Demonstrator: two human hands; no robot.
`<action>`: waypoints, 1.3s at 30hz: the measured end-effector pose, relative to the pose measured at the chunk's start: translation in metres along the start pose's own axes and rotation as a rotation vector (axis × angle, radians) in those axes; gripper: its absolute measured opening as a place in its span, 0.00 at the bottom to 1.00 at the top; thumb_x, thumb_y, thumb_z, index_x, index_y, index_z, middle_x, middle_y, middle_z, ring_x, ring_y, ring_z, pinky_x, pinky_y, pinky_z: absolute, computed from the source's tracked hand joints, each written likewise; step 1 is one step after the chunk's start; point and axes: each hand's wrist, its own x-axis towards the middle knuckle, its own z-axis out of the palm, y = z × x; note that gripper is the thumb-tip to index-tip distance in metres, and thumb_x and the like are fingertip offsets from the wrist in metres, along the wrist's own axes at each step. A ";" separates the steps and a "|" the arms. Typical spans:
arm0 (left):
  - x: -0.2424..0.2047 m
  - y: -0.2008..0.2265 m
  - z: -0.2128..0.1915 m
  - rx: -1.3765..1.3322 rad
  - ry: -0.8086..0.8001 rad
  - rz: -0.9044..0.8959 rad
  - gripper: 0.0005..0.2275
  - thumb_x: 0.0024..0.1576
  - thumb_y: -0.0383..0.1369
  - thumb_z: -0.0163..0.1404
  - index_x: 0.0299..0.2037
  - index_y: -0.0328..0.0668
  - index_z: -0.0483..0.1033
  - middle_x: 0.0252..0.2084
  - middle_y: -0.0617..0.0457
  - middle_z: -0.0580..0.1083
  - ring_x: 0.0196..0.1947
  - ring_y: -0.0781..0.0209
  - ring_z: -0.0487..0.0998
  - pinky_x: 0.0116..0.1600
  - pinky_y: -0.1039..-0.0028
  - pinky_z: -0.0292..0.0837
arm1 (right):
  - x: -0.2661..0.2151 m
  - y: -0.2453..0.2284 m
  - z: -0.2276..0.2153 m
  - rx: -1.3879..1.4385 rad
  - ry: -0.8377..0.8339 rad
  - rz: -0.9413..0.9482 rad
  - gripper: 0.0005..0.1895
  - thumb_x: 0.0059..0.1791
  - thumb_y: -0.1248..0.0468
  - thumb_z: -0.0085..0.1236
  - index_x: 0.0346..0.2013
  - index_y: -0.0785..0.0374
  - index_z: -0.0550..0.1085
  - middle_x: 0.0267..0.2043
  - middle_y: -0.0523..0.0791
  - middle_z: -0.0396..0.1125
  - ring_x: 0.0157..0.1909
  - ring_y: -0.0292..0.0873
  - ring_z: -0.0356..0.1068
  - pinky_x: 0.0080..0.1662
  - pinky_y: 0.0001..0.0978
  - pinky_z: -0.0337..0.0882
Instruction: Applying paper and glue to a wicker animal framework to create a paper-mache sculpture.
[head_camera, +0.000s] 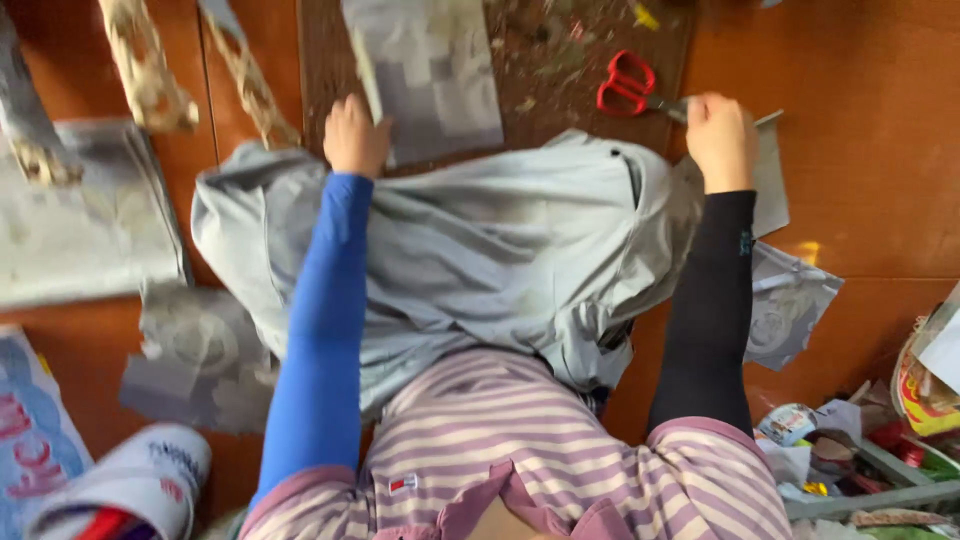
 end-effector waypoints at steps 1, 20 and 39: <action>-0.006 0.002 0.007 -0.007 0.011 0.023 0.24 0.51 0.45 0.66 0.46 0.35 0.72 0.45 0.37 0.75 0.46 0.34 0.75 0.46 0.51 0.73 | 0.017 -0.017 -0.007 0.002 0.024 0.012 0.18 0.59 0.52 0.51 0.45 0.64 0.80 0.40 0.59 0.72 0.45 0.66 0.71 0.45 0.58 0.69; 0.029 -0.007 0.001 -1.042 -0.285 -0.327 0.13 0.57 0.25 0.58 0.52 0.31 0.78 0.34 0.60 0.72 0.33 0.72 0.69 0.37 0.80 0.66 | 0.206 -0.008 0.047 -0.401 -0.166 0.060 0.10 0.47 0.64 0.58 0.37 0.65 0.82 0.41 0.58 0.75 0.45 0.60 0.76 0.43 0.55 0.75; 0.017 -0.001 0.011 -1.379 -0.465 -0.599 0.08 0.56 0.24 0.53 0.43 0.31 0.78 0.34 0.56 0.78 0.32 0.68 0.76 0.36 0.77 0.73 | 0.108 -0.024 -0.010 0.844 -0.395 0.264 0.10 0.57 0.64 0.51 0.49 0.67 0.75 0.30 0.47 0.63 0.21 0.36 0.53 0.21 0.31 0.49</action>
